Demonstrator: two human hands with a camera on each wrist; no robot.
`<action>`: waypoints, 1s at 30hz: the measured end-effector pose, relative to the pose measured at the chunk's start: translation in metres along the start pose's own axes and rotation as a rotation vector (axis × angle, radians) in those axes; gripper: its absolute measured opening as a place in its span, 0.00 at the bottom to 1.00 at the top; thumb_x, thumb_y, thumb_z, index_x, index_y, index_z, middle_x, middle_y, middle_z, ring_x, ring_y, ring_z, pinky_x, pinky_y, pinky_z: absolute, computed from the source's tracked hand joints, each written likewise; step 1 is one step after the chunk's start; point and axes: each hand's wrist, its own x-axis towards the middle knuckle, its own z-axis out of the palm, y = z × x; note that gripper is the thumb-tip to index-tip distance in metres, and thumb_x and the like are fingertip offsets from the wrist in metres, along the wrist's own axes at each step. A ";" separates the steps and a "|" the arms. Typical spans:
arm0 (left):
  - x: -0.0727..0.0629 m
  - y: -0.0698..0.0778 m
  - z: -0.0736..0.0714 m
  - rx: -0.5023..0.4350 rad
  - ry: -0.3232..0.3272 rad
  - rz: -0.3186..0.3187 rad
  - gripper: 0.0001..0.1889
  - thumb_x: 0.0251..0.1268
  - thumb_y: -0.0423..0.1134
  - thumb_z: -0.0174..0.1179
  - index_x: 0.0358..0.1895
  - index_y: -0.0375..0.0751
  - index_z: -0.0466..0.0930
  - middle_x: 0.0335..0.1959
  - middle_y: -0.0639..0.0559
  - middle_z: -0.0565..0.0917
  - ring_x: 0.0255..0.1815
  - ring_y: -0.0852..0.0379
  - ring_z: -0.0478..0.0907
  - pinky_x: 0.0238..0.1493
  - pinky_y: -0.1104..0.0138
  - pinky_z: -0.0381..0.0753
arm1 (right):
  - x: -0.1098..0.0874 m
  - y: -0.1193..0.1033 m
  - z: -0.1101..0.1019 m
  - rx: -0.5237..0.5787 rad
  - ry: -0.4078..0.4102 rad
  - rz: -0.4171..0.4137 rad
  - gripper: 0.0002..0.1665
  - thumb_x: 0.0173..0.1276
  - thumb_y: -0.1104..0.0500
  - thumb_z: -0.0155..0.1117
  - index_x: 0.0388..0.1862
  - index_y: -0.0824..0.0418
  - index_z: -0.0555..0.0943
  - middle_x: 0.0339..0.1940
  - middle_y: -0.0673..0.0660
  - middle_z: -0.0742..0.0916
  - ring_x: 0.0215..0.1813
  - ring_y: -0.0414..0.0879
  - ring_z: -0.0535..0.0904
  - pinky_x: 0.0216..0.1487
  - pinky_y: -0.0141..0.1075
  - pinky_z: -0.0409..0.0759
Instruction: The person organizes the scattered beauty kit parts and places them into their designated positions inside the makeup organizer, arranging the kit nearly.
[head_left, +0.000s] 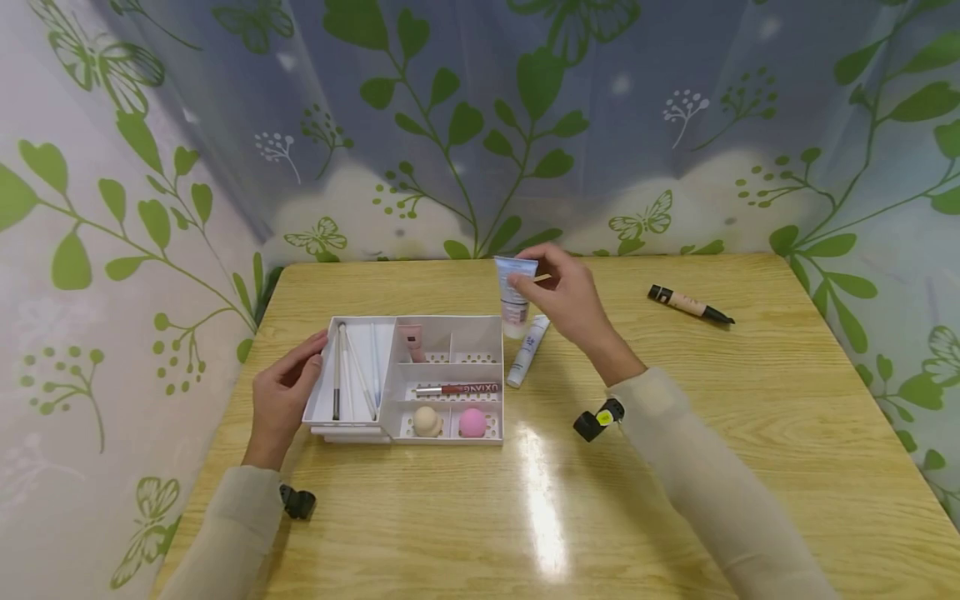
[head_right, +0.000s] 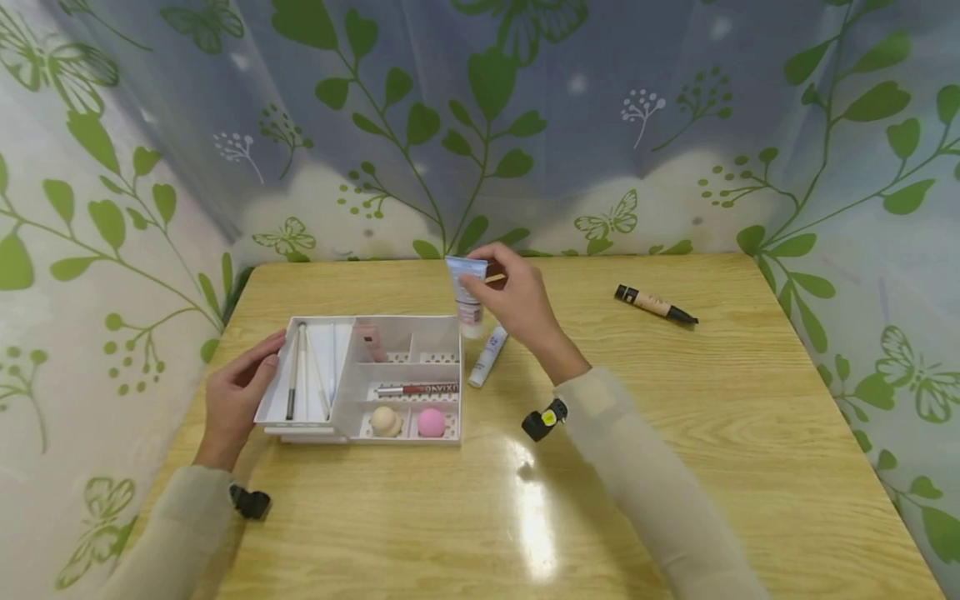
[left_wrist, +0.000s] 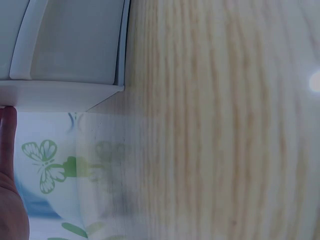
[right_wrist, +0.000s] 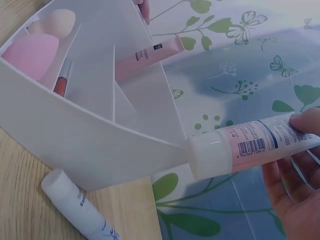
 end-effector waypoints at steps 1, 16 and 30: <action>0.000 0.000 0.000 0.001 0.000 -0.002 0.16 0.83 0.38 0.62 0.66 0.41 0.88 0.70 0.48 0.86 0.67 0.73 0.82 0.65 0.82 0.78 | 0.001 -0.001 0.002 -0.003 -0.004 -0.002 0.17 0.77 0.64 0.71 0.60 0.69 0.81 0.54 0.67 0.87 0.52 0.51 0.84 0.49 0.30 0.84; -0.001 0.001 0.000 0.006 0.004 0.003 0.16 0.83 0.37 0.62 0.66 0.40 0.88 0.70 0.48 0.86 0.67 0.73 0.82 0.65 0.82 0.78 | 0.008 -0.016 0.029 -0.014 -0.058 -0.024 0.16 0.78 0.61 0.71 0.59 0.66 0.83 0.54 0.64 0.88 0.53 0.55 0.87 0.54 0.44 0.88; -0.001 0.001 0.001 -0.011 0.004 -0.020 0.17 0.83 0.39 0.62 0.67 0.42 0.88 0.70 0.51 0.87 0.68 0.72 0.82 0.66 0.81 0.78 | 0.014 -0.014 0.057 -0.029 -0.058 -0.005 0.16 0.77 0.60 0.73 0.58 0.65 0.84 0.53 0.64 0.89 0.49 0.57 0.89 0.43 0.37 0.87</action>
